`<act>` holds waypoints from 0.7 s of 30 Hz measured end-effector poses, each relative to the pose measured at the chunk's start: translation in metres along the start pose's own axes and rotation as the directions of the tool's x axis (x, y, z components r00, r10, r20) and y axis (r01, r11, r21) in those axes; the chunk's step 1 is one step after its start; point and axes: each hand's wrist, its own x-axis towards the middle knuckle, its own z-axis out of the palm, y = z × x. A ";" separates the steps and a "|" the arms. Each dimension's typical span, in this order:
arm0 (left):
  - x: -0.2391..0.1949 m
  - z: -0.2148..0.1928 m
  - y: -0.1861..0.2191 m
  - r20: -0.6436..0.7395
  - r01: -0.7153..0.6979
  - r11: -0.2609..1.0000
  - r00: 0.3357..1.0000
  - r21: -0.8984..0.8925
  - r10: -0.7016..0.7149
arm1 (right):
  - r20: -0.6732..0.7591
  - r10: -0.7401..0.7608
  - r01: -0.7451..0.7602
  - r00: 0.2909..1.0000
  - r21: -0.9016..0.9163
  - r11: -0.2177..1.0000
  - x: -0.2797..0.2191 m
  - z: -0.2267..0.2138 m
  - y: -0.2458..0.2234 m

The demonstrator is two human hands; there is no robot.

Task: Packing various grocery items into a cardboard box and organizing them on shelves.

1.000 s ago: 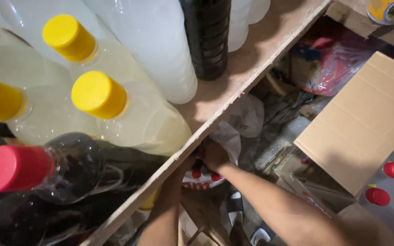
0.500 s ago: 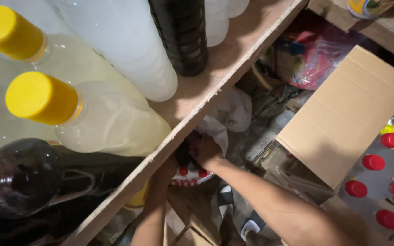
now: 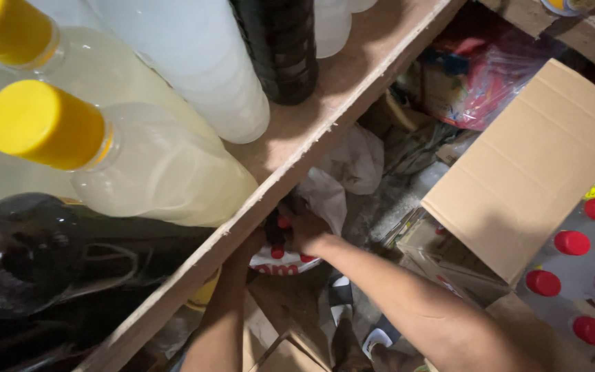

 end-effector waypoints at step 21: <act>0.136 0.081 0.101 0.099 -0.126 0.991 0.988 0.039 0.121 | 0.294 0.140 -0.173 0.945 0.088 0.981 -0.131 -0.155 -0.078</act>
